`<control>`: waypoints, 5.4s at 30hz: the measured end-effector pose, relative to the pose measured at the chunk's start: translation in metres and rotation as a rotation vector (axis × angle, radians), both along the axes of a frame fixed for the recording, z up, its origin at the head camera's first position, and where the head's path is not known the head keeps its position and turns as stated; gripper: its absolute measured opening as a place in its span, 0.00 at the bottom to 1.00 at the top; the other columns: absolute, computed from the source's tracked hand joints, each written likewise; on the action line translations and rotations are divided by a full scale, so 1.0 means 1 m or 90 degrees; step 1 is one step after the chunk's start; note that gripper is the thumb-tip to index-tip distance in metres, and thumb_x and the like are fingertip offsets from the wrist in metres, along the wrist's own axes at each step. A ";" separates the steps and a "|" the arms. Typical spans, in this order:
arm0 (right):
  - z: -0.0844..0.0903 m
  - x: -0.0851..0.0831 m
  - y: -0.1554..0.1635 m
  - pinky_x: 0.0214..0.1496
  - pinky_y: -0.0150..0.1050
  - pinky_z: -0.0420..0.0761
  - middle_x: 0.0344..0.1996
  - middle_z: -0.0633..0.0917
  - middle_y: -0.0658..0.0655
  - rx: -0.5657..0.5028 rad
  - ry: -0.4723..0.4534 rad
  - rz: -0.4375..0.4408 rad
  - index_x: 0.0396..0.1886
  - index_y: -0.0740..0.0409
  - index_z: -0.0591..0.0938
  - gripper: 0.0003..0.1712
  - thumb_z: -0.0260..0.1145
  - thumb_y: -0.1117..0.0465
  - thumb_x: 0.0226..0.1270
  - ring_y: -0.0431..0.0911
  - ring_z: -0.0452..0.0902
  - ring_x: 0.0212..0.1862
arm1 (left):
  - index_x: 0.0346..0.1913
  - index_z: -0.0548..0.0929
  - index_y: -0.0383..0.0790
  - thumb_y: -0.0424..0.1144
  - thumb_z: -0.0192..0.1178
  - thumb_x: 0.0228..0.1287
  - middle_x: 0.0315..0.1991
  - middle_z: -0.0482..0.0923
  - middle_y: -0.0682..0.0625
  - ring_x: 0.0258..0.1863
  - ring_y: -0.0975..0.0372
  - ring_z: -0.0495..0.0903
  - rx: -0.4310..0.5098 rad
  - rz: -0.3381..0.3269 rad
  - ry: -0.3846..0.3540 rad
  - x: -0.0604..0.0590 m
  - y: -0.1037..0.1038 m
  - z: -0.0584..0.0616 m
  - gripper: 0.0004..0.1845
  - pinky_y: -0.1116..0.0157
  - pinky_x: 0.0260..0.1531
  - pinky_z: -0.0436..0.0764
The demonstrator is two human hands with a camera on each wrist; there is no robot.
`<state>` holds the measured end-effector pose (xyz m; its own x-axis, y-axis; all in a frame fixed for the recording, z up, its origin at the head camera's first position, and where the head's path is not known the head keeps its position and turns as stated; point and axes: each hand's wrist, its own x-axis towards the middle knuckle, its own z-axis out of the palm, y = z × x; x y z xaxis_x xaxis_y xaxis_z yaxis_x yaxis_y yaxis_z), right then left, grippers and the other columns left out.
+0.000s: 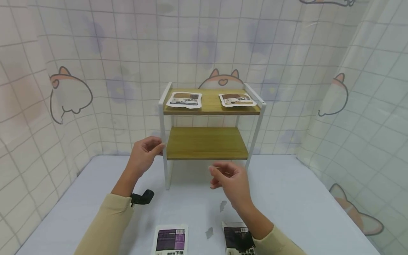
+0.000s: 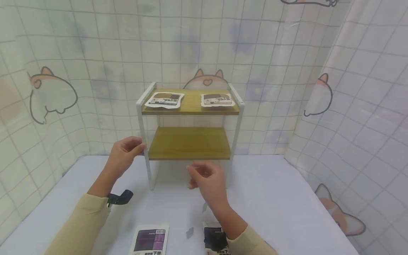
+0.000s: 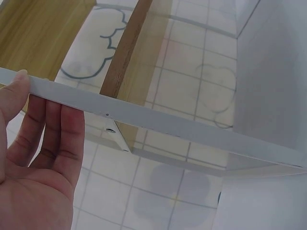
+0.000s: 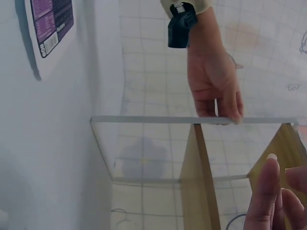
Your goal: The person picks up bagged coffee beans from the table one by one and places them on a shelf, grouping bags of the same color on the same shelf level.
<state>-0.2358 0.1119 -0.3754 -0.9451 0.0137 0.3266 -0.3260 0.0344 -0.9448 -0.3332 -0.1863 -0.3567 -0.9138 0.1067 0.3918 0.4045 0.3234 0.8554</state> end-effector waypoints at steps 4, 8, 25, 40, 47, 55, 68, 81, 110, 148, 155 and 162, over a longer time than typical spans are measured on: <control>-0.015 0.004 0.007 0.37 0.40 0.90 0.36 0.87 0.65 0.012 -0.008 0.003 0.47 0.57 0.88 0.14 0.74 0.55 0.67 0.51 0.87 0.30 | 0.50 0.85 0.38 0.44 0.65 0.72 0.46 0.86 0.40 0.39 0.61 0.86 0.005 -0.002 0.000 0.001 0.000 0.000 0.14 0.69 0.45 0.87; -0.032 0.010 0.017 0.40 0.37 0.90 0.39 0.88 0.66 0.028 -0.034 -0.006 0.46 0.58 0.88 0.13 0.75 0.57 0.66 0.52 0.88 0.34 | 0.50 0.85 0.38 0.45 0.64 0.72 0.46 0.86 0.40 0.39 0.61 0.86 0.006 -0.005 0.003 0.001 0.001 0.001 0.14 0.69 0.45 0.87; -0.069 0.041 0.057 0.43 0.31 0.83 0.40 0.90 0.52 0.144 -0.181 -0.049 0.46 0.54 0.89 0.13 0.76 0.58 0.63 0.43 0.84 0.41 | 0.49 0.85 0.38 0.43 0.64 0.73 0.44 0.85 0.41 0.38 0.60 0.86 0.011 0.000 0.002 0.002 0.000 0.001 0.12 0.69 0.45 0.87; -0.082 0.059 0.078 0.42 0.30 0.82 0.44 0.88 0.55 0.221 -0.238 -0.011 0.52 0.58 0.87 0.21 0.78 0.57 0.60 0.42 0.82 0.40 | 0.49 0.85 0.37 0.42 0.64 0.73 0.44 0.85 0.41 0.38 0.60 0.85 0.014 -0.010 0.012 0.002 0.001 0.002 0.12 0.71 0.44 0.86; -0.084 0.067 0.086 0.49 0.37 0.83 0.52 0.86 0.54 0.302 -0.242 -0.007 0.52 0.53 0.87 0.21 0.78 0.52 0.60 0.43 0.81 0.48 | 0.50 0.85 0.38 0.44 0.64 0.73 0.46 0.85 0.40 0.40 0.58 0.86 0.010 -0.005 0.002 -0.002 0.001 -0.001 0.13 0.71 0.45 0.86; -0.084 0.077 0.089 0.52 0.45 0.83 0.58 0.79 0.55 0.335 -0.288 -0.022 0.50 0.48 0.88 0.22 0.81 0.52 0.55 0.49 0.76 0.54 | 0.50 0.85 0.38 0.44 0.64 0.73 0.46 0.85 0.41 0.40 0.58 0.86 0.008 -0.004 0.006 -0.001 0.001 -0.001 0.13 0.72 0.45 0.86; -0.086 0.087 0.093 0.52 0.54 0.82 0.62 0.73 0.65 0.404 -0.302 -0.021 0.54 0.43 0.86 0.30 0.84 0.49 0.48 0.57 0.76 0.54 | 0.51 0.85 0.39 0.44 0.64 0.73 0.47 0.86 0.41 0.41 0.57 0.85 0.007 0.000 0.004 0.002 0.001 0.002 0.13 0.70 0.46 0.86; -0.085 0.087 0.092 0.43 0.43 0.77 0.48 0.81 0.55 0.488 -0.348 -0.013 0.55 0.43 0.85 0.32 0.84 0.47 0.47 0.48 0.73 0.44 | 0.49 0.85 0.37 0.44 0.65 0.72 0.44 0.85 0.41 0.38 0.61 0.86 0.016 -0.010 0.006 -0.001 0.001 0.000 0.13 0.69 0.45 0.87; -0.099 0.082 0.104 0.36 0.31 0.69 0.39 0.76 0.57 0.497 -0.247 0.126 0.58 0.49 0.82 0.36 0.84 0.51 0.48 0.48 0.68 0.40 | 0.52 0.85 0.35 0.44 0.64 0.72 0.49 0.86 0.38 0.40 0.61 0.86 0.019 -0.014 0.002 0.000 0.001 0.001 0.16 0.72 0.45 0.86; -0.087 0.087 0.100 0.35 0.31 0.78 0.41 0.78 0.57 0.479 -0.253 0.132 0.55 0.52 0.81 0.33 0.84 0.55 0.49 0.46 0.78 0.37 | 0.52 0.85 0.37 0.45 0.64 0.73 0.48 0.86 0.39 0.39 0.60 0.86 0.013 -0.011 0.004 0.001 0.001 0.002 0.15 0.72 0.45 0.86; -0.085 0.088 0.098 0.32 0.32 0.77 0.37 0.82 0.53 0.457 -0.262 0.128 0.53 0.53 0.83 0.31 0.85 0.56 0.48 0.45 0.77 0.33 | 0.51 0.85 0.38 0.45 0.64 0.72 0.47 0.86 0.41 0.40 0.60 0.86 0.008 -0.006 0.002 0.001 0.001 0.003 0.15 0.71 0.46 0.86; -0.087 0.089 0.099 0.28 0.30 0.74 0.31 0.80 0.51 0.442 -0.230 0.135 0.51 0.53 0.83 0.28 0.83 0.59 0.49 0.42 0.74 0.28 | 0.52 0.85 0.36 0.44 0.64 0.73 0.47 0.86 0.40 0.39 0.60 0.85 0.010 -0.009 0.005 0.002 0.001 0.003 0.15 0.72 0.45 0.86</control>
